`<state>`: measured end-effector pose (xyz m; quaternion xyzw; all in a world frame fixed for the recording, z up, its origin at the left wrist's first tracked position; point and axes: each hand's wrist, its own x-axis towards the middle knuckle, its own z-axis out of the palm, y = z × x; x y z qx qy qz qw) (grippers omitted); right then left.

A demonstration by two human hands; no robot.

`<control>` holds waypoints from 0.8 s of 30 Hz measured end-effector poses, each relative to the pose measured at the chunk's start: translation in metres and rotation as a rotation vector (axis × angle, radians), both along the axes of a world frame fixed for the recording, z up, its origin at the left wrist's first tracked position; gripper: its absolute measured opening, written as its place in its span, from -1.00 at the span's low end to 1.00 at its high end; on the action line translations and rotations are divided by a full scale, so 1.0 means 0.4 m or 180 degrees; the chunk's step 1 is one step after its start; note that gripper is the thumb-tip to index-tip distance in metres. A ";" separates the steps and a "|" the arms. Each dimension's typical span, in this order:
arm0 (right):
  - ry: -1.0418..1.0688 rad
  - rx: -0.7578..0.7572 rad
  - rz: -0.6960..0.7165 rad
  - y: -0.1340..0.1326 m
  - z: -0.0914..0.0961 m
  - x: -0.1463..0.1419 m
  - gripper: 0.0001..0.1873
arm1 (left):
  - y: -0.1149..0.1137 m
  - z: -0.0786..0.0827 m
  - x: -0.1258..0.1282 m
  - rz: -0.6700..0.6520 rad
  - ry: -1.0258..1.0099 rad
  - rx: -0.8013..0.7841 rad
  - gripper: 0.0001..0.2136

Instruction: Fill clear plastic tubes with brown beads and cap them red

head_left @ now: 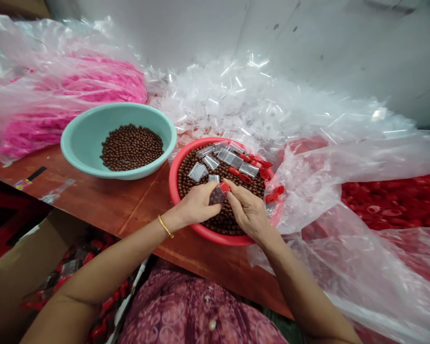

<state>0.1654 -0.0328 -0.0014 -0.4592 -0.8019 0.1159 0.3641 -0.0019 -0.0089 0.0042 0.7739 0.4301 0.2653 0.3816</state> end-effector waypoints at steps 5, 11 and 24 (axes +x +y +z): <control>0.0062 -0.0132 0.0098 -0.004 0.008 0.000 -0.62 | -0.004 0.006 0.000 0.0150 0.0185 0.0091 -0.88; 0.0117 -0.0287 0.0054 -0.011 0.013 -0.011 -0.63 | -0.003 0.008 0.000 0.0251 0.0087 0.0056 -0.91; -0.0458 0.0297 0.0215 -0.007 0.019 -0.009 -0.57 | -0.006 0.007 -0.003 0.0368 0.0010 0.0033 -0.92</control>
